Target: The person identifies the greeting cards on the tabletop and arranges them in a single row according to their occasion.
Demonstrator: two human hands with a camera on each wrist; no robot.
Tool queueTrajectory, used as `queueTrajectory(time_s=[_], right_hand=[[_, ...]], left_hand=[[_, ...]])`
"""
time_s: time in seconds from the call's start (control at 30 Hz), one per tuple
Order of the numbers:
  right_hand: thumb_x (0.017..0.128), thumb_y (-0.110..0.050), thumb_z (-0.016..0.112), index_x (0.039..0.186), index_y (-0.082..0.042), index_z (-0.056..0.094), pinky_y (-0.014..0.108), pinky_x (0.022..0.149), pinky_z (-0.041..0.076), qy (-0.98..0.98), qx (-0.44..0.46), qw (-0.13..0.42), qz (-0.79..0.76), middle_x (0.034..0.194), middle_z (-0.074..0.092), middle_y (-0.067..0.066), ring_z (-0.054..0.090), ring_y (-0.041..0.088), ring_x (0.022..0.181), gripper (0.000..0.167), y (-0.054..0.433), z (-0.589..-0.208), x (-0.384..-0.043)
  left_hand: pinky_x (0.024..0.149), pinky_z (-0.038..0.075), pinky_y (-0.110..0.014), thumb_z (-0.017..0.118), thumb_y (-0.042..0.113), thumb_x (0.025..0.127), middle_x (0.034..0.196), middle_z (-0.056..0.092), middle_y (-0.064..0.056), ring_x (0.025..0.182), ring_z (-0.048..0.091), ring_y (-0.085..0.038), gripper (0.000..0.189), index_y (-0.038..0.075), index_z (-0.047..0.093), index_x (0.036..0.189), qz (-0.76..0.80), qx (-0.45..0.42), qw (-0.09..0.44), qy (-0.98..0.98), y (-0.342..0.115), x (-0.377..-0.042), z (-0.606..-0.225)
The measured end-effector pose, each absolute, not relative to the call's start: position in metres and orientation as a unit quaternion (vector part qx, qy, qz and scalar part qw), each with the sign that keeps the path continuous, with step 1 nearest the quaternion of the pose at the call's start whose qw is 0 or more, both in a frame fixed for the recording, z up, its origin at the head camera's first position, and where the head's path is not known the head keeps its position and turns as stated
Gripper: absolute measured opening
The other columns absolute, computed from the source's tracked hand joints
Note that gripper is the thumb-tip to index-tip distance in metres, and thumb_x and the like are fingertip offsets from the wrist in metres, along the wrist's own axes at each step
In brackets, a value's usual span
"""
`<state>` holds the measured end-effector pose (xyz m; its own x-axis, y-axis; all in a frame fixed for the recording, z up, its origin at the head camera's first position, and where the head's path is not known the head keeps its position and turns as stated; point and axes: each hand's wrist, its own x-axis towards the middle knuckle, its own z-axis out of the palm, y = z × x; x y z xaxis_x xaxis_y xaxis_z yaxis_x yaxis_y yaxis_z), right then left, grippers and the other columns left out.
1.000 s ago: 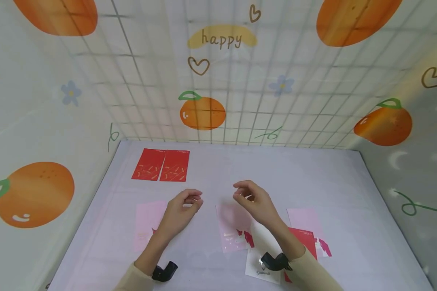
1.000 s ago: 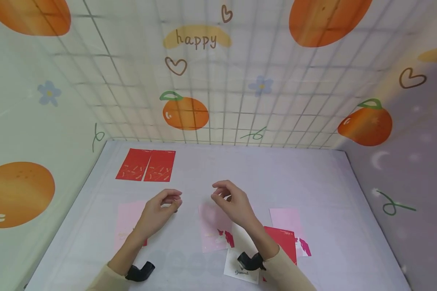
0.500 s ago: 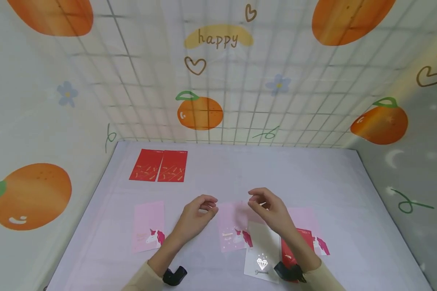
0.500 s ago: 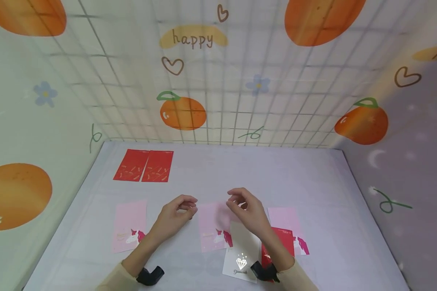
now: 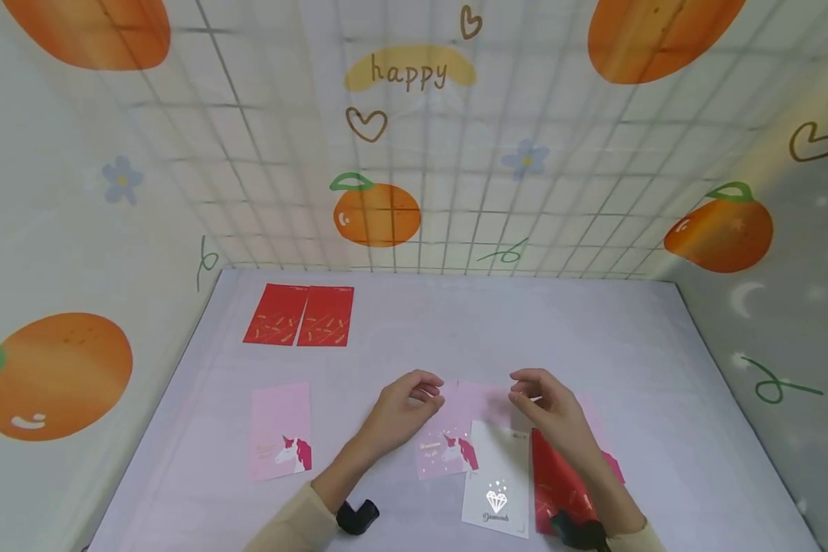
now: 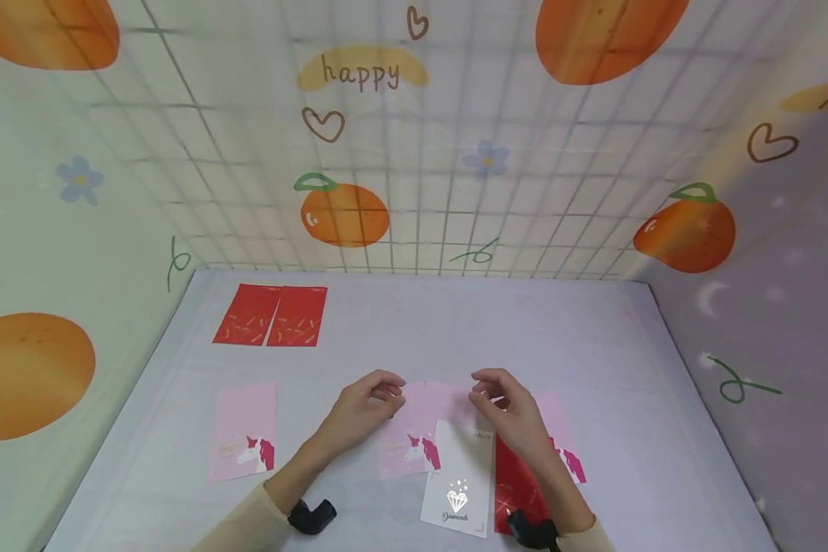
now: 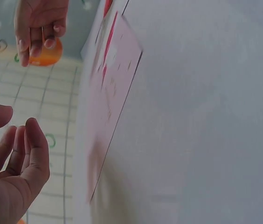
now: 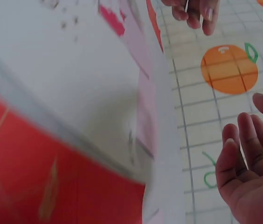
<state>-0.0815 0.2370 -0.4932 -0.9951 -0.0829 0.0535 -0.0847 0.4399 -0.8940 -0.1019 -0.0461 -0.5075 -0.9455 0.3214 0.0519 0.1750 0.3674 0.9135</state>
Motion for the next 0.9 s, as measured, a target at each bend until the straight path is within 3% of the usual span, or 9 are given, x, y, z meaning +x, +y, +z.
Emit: queueTrajectory(time_s=[0.53, 0.73, 0.9], right_hand=[[0.094, -0.023, 0.072, 0.126, -0.011, 0.062, 0.028, 0.076, 0.057, -0.872, 0.02, 0.025, 0.488, 0.102, 0.067, 0.002, 0.067, 0.02, 0.09, 0.037, 0.284, -0.502, -0.066], [0.093, -0.02, 0.073, 0.13, -0.01, 0.058, 0.04, 0.075, 0.059, -0.866, 0.019, -0.007, 0.5, 0.102, 0.065, 0.005, 0.067, 0.032, 0.089, 0.041, 0.304, -0.507, -0.067], [0.091, -0.02, 0.075, 0.13, -0.01, 0.058, 0.039, 0.073, 0.06, -0.871, 0.015, -0.039, 0.49, 0.102, 0.064, 0.007, 0.067, 0.032, 0.087, 0.044, 0.325, -0.51, -0.067]], left_hand=[[0.081, 0.053, -0.024, 0.069, 0.024, 0.096, 0.102, 0.064, 0.012, 0.094, 0.063, -0.005, 0.028, 0.009, 0.066, 0.12, 0.547, 0.219, 0.149, 0.794, 0.005, -0.099, -0.516], [0.08, 0.053, -0.023, 0.07, 0.022, 0.095, 0.106, 0.066, 0.006, 0.093, 0.061, -0.003, 0.027, 0.011, 0.067, 0.119, 0.53, 0.229, 0.166, 0.799, 0.024, -0.101, -0.515], [0.079, 0.052, -0.021, 0.07, 0.021, 0.094, 0.108, 0.067, 0.001, 0.092, 0.061, -0.002, 0.028, 0.01, 0.067, 0.118, 0.518, 0.241, 0.181, 0.8, 0.041, -0.103, -0.515]])
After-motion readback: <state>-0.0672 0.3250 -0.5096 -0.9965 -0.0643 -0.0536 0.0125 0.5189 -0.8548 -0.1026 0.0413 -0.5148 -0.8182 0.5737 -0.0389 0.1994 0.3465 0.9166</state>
